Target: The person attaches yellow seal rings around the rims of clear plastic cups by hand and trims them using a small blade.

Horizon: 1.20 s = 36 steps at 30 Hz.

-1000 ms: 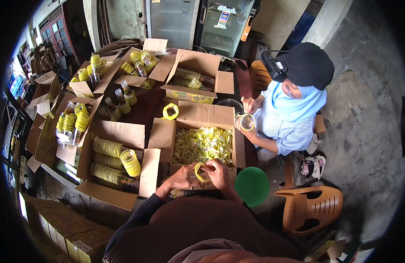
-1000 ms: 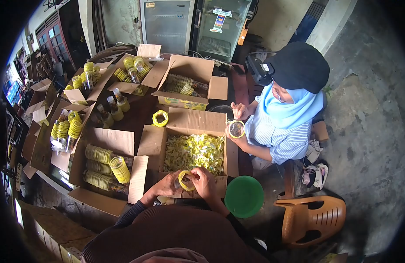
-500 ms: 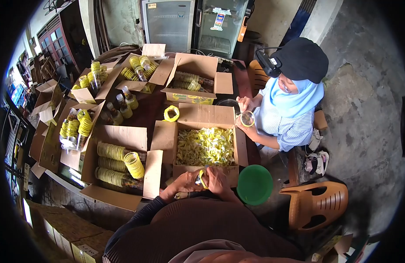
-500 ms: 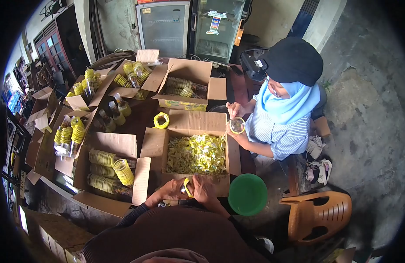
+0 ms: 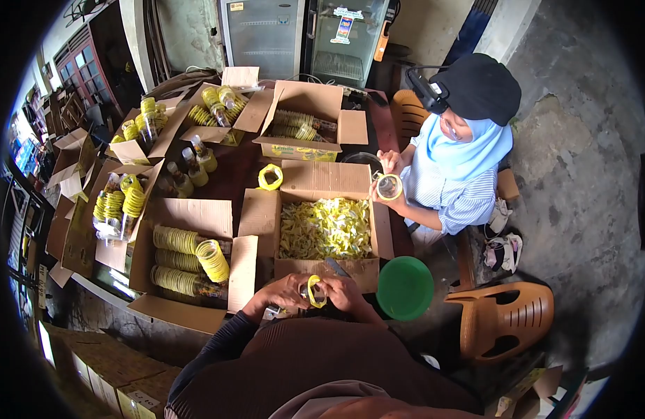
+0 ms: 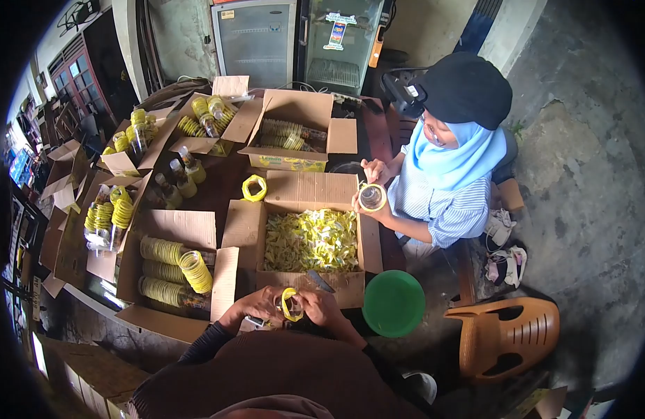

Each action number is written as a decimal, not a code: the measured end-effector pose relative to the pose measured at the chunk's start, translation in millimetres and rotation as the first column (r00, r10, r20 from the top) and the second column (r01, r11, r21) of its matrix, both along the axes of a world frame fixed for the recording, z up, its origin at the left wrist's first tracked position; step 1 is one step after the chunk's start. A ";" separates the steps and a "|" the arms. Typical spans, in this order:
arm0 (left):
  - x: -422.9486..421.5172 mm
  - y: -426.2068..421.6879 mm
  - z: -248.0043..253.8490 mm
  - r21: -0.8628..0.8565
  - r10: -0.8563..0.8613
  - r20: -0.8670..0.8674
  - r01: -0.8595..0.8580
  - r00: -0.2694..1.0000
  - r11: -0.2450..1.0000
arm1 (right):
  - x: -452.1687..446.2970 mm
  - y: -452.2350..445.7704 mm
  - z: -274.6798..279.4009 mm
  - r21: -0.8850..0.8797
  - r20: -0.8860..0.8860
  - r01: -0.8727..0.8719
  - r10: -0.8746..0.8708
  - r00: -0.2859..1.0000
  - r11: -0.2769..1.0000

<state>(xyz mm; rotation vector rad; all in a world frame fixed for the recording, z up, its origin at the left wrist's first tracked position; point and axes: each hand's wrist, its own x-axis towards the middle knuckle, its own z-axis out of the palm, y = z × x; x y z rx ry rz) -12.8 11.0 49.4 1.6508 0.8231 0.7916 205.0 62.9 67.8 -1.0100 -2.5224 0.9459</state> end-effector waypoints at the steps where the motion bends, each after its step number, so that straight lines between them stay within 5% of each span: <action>1: 0.8 -0.7 1.8 0.026 0.027 0.001 -0.028 1.000 0.999 | 1.9 1.5 -4.3 -0.015 -0.127 -0.020 0.018 0.992 1.000; 3: 2.5 -4.2 -1.7 0.003 0.046 0.023 -0.046 0.999 0.999 | 5.3 2.6 -5.6 -0.041 -0.252 -0.042 0.030 0.967 0.998; 5: 6.6 -3.6 -11.6 -0.209 0.037 0.324 0.033 0.945 0.977 | 6.2 6.2 -0.9 -0.252 -0.429 -0.093 -0.025 0.903 0.963; 6: 13.5 0.5 11.9 0.063 0.021 0.176 -0.032 0.984 0.997 | 5.2 7.2 -7.2 -0.218 -0.553 -0.107 -0.033 0.832 0.970; 9: 24.4 -8.7 10.1 0.095 0.206 0.034 -0.209 0.978 0.973 | 12.0 13.4 -20.7 -0.252 -0.406 0.018 -0.122 0.906 0.968; 10: 30.0 -11.8 11.7 0.331 0.349 -0.176 -0.278 0.921 0.902 | 6.3 9.6 -24.5 -0.330 -0.527 0.049 -0.227 0.819 0.943; 11: 35.7 -14.7 13.4 0.323 0.346 -0.177 -0.278 0.921 0.905 | 6.1 8.4 -27.1 -0.338 -0.523 0.051 -0.232 0.820 0.940; 13: 45.8 -18.4 26.8 0.275 0.461 -0.474 -0.371 0.750 0.887 | 0.5 9.2 -16.8 -0.685 -0.493 0.021 -0.485 0.722 0.728; 20: 48.9 -20.6 28.5 0.537 0.649 -0.364 -0.418 0.668 0.732 | -15.5 8.0 -28.7 -0.745 -0.414 0.189 -0.665 0.621 0.640; 21: 50.5 -20.6 28.3 0.578 0.678 -0.350 -0.420 0.646 0.699 | -16.6 12.2 -49.6 -0.581 -0.477 0.274 -0.593 0.649 0.766; 25: 52.3 -17.7 25.6 0.583 0.690 -0.364 -0.424 0.626 0.693 | -33.5 13.0 -32.4 -0.743 -0.542 0.172 -0.732 0.413 0.647; 29: 53.8 -16.2 23.9 0.597 0.685 -0.292 -0.432 0.667 0.676 | -31.0 32.5 -12.4 -0.503 -0.529 0.311 -0.572 0.627 0.806; 31: 53.3 -17.3 34.4 0.306 0.541 -0.196 -0.473 0.818 0.826 | -23.4 37.9 9.2 -0.259 -0.498 0.241 -0.343 0.797 0.935; 32: 49.7 -11.0 19.5 0.375 0.467 -0.027 -0.425 0.884 0.824 | -21.6 35.7 18.6 -0.178 -0.503 0.188 -0.254 0.826 0.966; 35: 32.9 2.8 53.2 0.153 0.224 -0.198 -0.196 0.954 0.969 | -22.5 25.4 45.8 0.011 -0.434 0.036 -0.028 0.900 0.999; 36: 31.0 3.1 49.5 0.114 0.243 -0.139 -0.228 0.960 0.967 | -22.8 25.3 47.3 0.095 -0.436 0.042 0.004 0.900 0.995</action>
